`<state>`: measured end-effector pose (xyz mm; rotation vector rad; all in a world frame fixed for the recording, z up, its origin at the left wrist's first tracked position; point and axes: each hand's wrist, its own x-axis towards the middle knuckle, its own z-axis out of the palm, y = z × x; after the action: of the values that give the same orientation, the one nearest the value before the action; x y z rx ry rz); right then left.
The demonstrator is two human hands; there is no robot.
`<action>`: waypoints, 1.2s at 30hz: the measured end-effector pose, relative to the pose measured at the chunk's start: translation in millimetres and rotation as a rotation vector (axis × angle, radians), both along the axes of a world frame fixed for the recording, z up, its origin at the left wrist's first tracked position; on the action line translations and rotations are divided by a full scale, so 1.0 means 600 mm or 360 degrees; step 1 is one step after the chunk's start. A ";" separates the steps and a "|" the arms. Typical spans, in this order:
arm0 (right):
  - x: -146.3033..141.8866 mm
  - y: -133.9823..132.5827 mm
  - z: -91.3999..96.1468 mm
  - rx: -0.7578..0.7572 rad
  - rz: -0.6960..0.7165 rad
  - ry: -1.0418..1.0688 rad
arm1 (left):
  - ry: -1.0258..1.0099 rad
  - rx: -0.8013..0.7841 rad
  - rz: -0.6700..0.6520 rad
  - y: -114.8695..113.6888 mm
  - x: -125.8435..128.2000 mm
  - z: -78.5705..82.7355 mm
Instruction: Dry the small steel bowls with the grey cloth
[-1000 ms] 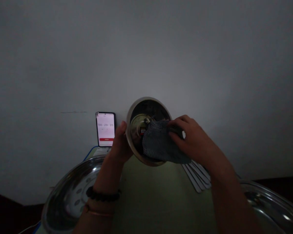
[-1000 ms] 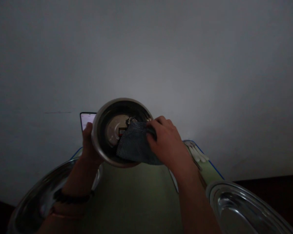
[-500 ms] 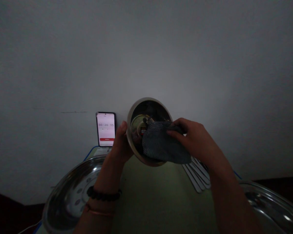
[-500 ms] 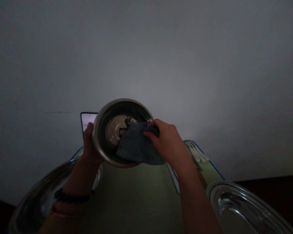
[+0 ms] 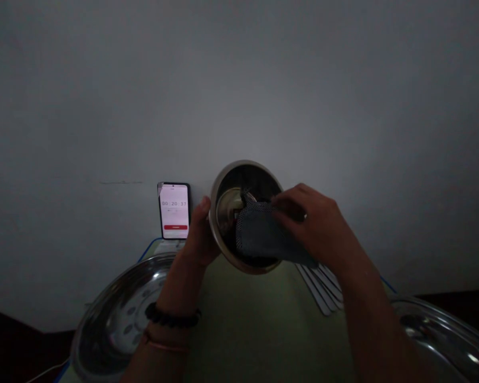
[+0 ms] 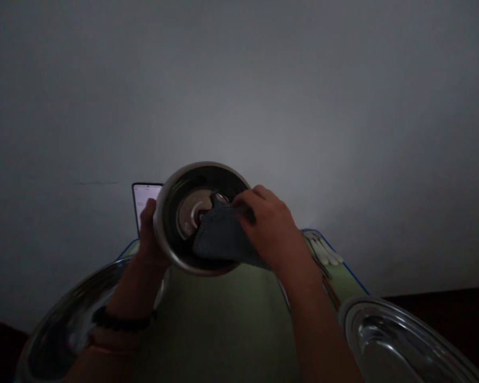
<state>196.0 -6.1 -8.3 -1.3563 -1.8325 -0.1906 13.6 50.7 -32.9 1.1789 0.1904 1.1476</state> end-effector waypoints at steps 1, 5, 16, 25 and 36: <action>-0.005 -0.004 0.002 -0.0148 0.0174 -0.0108 | 0.0001 0.0002 -0.0010 0.000 0.000 0.000; -0.013 -0.006 -0.007 -0.0587 0.0543 -0.0341 | 0.0032 -0.0005 -0.0080 0.001 -0.002 -0.002; -0.006 0.011 -0.034 -0.0475 0.0407 -0.0357 | -0.0006 -0.0042 -0.0040 0.008 -0.005 -0.007; -0.008 0.003 -0.022 -0.0724 0.0967 -0.0224 | -0.0037 0.0009 0.0090 -0.002 0.019 0.000; -0.064 0.020 -0.034 -0.0236 0.0872 0.0456 | -0.0152 0.0080 0.0051 -0.017 0.039 -0.008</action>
<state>157.4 5.6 -28.6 -0.8725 -1.9179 0.4118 36.9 40.5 -37.4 1.1658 0.1088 1.2402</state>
